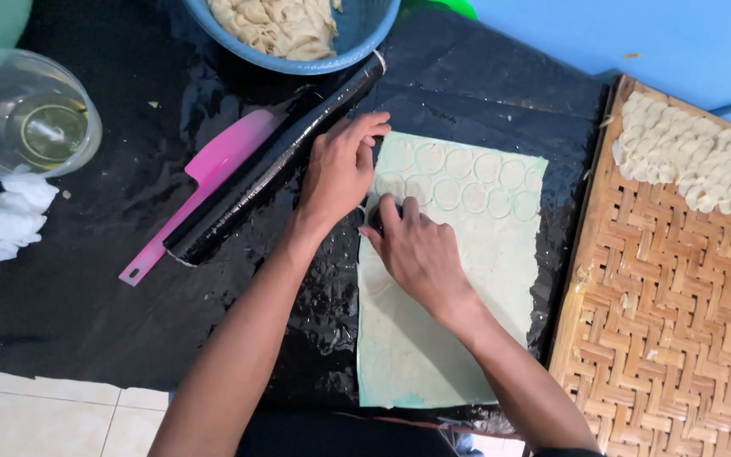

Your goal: The person rolls out a large sheet of dough and uses a circular cutter to create small, round wrappers for food production.

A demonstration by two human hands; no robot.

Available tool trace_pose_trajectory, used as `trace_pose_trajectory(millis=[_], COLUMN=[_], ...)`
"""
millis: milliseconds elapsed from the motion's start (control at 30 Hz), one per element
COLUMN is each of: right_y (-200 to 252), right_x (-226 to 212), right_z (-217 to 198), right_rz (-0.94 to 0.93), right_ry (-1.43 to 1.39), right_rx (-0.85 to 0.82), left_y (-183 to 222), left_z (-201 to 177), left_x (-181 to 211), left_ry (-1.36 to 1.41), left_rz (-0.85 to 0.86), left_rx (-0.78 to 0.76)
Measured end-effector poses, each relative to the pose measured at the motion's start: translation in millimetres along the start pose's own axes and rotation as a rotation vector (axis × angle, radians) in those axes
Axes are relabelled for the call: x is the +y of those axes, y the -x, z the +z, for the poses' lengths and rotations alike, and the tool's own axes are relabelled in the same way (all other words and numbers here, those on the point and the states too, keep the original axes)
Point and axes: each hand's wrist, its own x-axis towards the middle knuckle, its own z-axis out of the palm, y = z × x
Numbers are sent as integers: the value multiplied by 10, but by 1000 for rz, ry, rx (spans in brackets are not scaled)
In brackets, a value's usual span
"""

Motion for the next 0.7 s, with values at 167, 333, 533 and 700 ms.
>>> trace_pose_trajectory(millis=[167,333,533,700], right_y=[4,79,292,218], right_x=[-111,150,230,212], right_z=[109,-196,-255,-228], right_rz=[160,244,303,248], right_ry=[47,-406,-293,-206], right_rx=[11,-165,7,-27], left_y=[-11,-21,-18,-19], left_z=[9,-19,-7,-24], left_x=[13,28,26,39], left_ry=[-2,-79,14,-16], left_rz=[-25,2,-31,-64], left_rx=[-28,-17,-23,-42])
